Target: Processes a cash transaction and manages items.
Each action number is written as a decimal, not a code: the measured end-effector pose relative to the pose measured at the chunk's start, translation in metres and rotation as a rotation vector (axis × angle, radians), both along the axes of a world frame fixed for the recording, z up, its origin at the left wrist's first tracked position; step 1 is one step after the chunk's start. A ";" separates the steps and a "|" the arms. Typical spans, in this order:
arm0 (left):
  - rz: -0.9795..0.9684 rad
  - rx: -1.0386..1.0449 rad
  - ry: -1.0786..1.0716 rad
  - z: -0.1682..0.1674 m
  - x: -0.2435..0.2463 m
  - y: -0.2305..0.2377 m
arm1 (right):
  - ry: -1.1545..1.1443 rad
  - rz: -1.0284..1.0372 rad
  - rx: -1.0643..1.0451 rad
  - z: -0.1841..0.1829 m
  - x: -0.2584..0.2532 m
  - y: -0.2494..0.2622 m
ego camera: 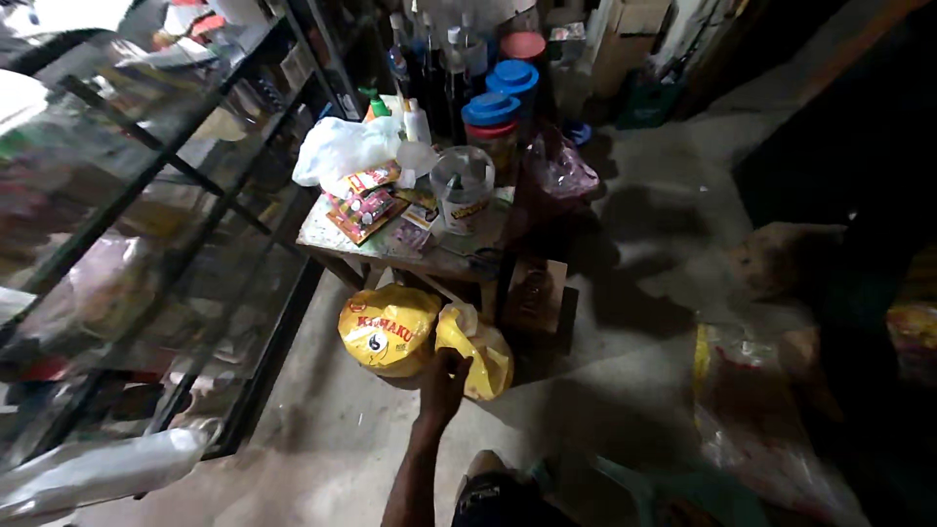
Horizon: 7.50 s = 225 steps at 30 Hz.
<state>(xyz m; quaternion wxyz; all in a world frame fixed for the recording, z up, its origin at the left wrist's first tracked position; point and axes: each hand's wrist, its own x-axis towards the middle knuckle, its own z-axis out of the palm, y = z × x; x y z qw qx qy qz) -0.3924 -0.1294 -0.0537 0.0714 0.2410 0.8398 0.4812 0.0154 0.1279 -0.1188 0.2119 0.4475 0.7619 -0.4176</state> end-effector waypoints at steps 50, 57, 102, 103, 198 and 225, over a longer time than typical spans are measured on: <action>-0.464 0.140 -0.438 0.024 -0.016 0.690 | 0.593 0.136 -0.375 0.096 -0.297 0.601; -0.320 0.222 -0.474 0.000 -0.155 0.865 | 0.359 -0.099 -0.363 0.098 -0.405 0.780; 0.494 0.416 -0.020 0.079 -0.924 1.496 | 1.050 0.552 -0.500 0.142 -1.360 1.502; 0.562 0.417 -0.020 0.082 -0.931 1.499 | 1.024 0.586 -0.557 0.145 -1.383 1.503; 0.962 -0.991 -0.235 0.046 -0.995 1.387 | 0.362 2.270 -0.087 0.157 -1.632 1.284; 1.514 0.644 -0.155 0.029 -0.953 1.481 | 0.209 1.832 -0.673 0.153 -1.572 1.284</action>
